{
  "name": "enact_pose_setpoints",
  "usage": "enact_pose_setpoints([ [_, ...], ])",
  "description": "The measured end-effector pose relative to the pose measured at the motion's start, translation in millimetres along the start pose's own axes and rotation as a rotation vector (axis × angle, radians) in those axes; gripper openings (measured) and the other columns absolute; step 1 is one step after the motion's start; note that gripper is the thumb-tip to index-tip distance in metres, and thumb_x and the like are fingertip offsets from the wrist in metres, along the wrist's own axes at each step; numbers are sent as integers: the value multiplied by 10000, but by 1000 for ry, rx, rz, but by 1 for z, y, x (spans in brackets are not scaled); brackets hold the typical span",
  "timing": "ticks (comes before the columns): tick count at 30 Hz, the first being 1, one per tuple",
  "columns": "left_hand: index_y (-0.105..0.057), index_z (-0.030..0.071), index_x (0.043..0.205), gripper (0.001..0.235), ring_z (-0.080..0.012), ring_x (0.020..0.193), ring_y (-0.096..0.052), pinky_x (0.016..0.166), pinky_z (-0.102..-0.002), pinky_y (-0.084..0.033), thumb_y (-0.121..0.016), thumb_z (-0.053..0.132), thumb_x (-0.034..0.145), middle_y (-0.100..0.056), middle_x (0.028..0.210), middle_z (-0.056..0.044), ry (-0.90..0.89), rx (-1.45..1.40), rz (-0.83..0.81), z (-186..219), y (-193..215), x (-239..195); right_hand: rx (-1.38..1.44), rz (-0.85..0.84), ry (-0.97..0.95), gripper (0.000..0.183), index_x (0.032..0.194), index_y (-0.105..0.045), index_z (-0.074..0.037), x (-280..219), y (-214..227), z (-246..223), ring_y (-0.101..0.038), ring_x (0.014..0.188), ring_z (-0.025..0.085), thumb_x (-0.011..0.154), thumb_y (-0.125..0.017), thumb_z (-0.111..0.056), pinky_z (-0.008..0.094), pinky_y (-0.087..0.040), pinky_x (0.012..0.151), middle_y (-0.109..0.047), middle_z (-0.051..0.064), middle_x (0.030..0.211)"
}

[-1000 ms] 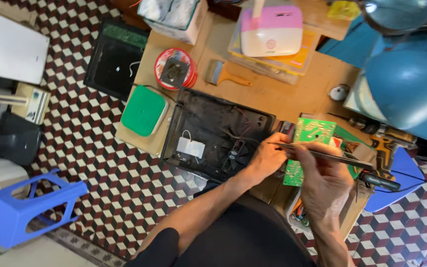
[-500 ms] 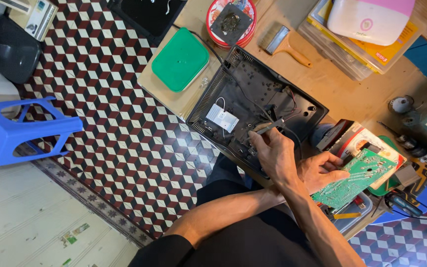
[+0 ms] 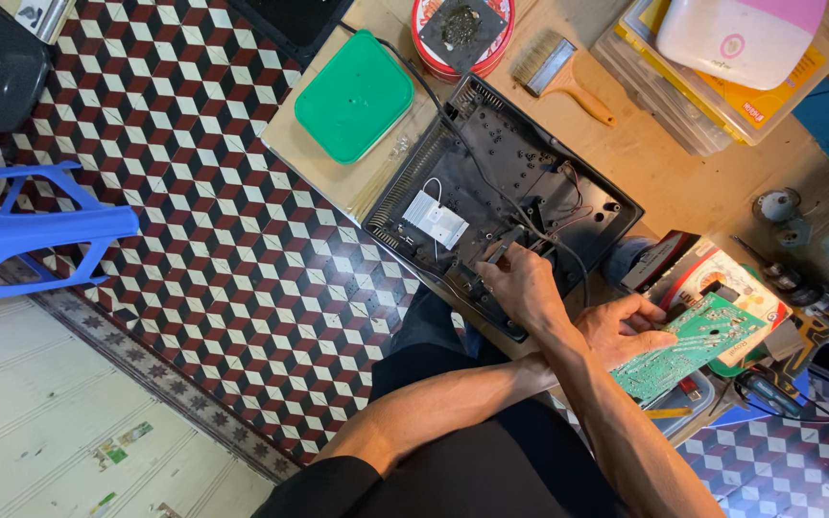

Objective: The person tests a circuit board with multimeter probes, flips it over, and uses a power drill to remove a heatsink. They then use a screwdriver to adjust components on the board and place the heatsink into a black plastic housing.

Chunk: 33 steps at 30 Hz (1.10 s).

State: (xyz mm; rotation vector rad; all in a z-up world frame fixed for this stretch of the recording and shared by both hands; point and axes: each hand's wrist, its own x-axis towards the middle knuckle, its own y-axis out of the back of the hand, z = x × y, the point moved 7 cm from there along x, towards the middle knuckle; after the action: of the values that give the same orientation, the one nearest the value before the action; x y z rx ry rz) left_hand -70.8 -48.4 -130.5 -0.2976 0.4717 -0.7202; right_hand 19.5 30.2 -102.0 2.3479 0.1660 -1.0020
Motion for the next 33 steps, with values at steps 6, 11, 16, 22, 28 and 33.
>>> enact_pose_setpoints([
  [6,-608,-32,1289,483,-226,1026,-716,840,-351,-607,-723,310,968,-715,1132,-177,68,-96,-8,3,3,-9,-100,-62,67,310,1130,-727,-17,32,-23,20,-745,877,270,891,-740,-214,390,-565,817,-768,183,959],
  [11,-591,-34,1299,488,-226,1044,-708,837,-360,-606,-708,314,977,-715,1149,-184,110,-152,-16,7,2,-17,-152,-75,27,307,1126,-723,-25,49,-28,41,-758,862,286,895,-739,-227,395,-581,826,-768,195,939],
  [16,-576,-32,1303,475,-225,1019,-714,838,-358,-606,-689,309,992,-717,1132,-184,126,-176,-30,9,1,-17,-241,-14,110,304,1047,-719,19,41,-22,27,-742,841,283,880,-772,-231,388,-572,809,-748,214,905],
  [22,-598,-32,1301,470,-187,1046,-700,868,-342,-604,-719,303,994,-691,1174,-140,-1,-193,-18,8,0,-17,227,33,91,257,1080,-689,-24,-6,19,-16,-686,886,209,957,-671,-248,342,-549,792,-738,105,930],
  [28,-618,4,1327,504,-105,936,-683,827,-270,-574,-777,304,953,-723,1109,-66,-75,-174,100,22,10,-12,538,489,323,208,1145,-610,28,-160,140,6,-690,935,204,1022,-464,-56,284,-519,925,-704,115,994],
  [33,-655,-29,1253,465,-113,973,-693,844,-268,-581,-746,326,967,-723,1078,-89,21,-187,36,52,14,-19,833,936,187,99,1135,-614,58,-229,169,100,-414,567,62,1083,-568,-13,219,-295,506,-581,64,812],
])
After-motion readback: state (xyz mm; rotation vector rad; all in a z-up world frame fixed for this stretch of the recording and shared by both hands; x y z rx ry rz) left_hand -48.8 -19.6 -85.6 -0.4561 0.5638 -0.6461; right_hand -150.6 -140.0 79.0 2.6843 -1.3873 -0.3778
